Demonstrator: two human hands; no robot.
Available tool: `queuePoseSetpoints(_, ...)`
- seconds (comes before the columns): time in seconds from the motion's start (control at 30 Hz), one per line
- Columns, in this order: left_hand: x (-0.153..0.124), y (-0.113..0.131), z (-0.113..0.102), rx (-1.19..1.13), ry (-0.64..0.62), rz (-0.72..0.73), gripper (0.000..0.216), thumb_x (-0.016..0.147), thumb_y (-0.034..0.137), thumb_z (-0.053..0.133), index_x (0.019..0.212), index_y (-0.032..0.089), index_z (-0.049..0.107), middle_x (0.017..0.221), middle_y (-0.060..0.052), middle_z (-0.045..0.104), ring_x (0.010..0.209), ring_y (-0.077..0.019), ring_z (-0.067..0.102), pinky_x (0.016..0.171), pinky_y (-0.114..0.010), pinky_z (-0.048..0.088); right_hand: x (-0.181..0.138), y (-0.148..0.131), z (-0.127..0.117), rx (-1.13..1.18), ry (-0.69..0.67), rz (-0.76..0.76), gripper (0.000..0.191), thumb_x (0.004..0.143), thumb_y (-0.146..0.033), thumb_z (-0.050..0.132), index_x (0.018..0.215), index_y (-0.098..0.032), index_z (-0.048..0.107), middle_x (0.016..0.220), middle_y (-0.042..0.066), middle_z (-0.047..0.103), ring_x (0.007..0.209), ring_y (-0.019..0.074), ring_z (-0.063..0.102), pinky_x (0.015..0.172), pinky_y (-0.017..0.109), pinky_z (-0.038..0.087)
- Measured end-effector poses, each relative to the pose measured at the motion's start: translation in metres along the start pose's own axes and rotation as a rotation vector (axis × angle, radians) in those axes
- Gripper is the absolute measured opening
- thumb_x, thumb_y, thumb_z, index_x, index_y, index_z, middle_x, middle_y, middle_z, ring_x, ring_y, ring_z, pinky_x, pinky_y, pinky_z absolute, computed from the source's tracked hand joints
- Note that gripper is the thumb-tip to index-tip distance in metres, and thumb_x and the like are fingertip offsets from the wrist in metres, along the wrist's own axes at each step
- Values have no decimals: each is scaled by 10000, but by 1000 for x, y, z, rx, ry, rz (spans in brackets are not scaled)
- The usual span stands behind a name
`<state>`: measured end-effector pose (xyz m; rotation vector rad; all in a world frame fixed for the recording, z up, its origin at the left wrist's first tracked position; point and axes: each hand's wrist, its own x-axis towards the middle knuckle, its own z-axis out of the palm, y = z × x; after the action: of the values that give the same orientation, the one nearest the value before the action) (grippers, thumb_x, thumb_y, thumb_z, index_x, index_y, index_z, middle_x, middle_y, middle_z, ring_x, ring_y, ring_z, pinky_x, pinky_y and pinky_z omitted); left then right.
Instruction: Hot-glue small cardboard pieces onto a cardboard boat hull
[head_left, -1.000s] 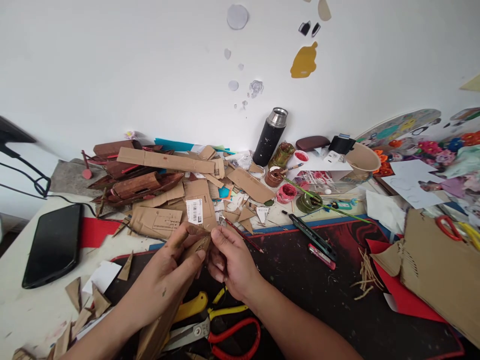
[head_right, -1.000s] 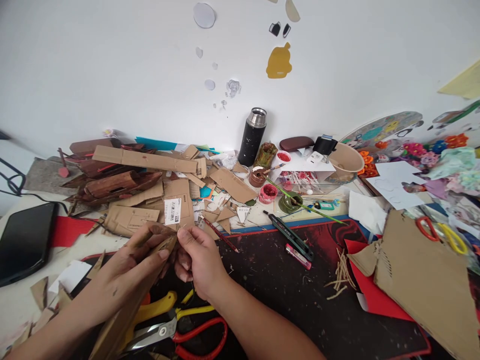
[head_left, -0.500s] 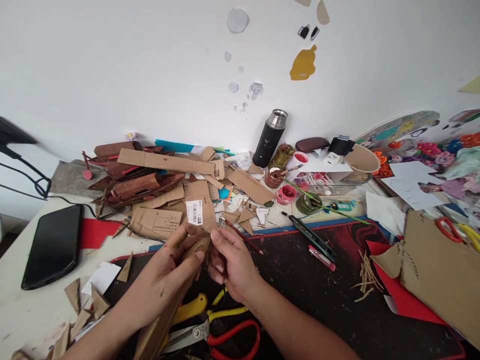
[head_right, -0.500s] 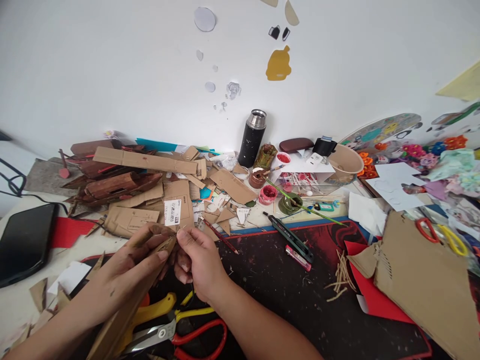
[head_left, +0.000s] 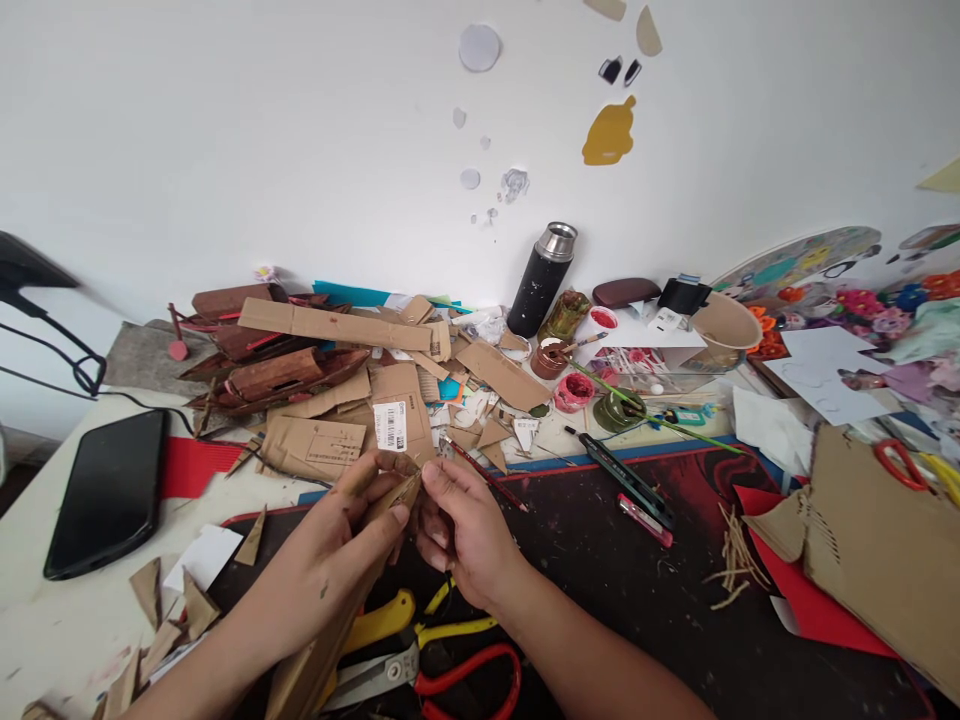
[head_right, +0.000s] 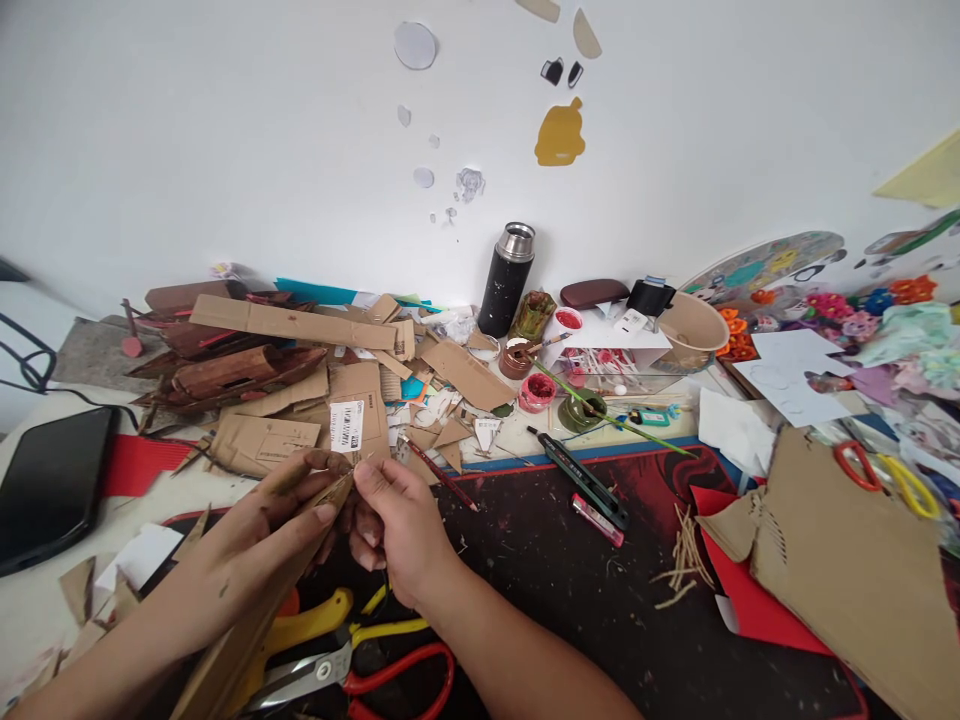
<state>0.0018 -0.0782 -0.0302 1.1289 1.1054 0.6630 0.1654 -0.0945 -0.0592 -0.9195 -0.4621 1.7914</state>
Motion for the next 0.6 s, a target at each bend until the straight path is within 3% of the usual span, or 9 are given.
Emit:
queuePoseSetpoints(0.33, 2, 11, 2, 154, -39, 152, 408, 1012, 549, 677, 1327, 293, 645, 1361, -96, 794, 1276, -316, 718, 1133, -415, 560, 1, 0, 0, 19, 2, 9, 620, 764, -716, 911, 763, -213, 549, 468, -130, 426, 352, 38, 269, 312, 162, 227)
queuePoseSetpoints(0.6, 3, 14, -4, 350, -49, 256, 314, 1074, 487, 578, 1273, 251, 632, 1312, -105, 784, 1134, -263, 737, 1032, -346, 591, 2, 6, 0, 9, -14, 24, 646, 768, -764, 886, 753, -215, 547, 461, -128, 414, 352, 41, 267, 307, 159, 224)
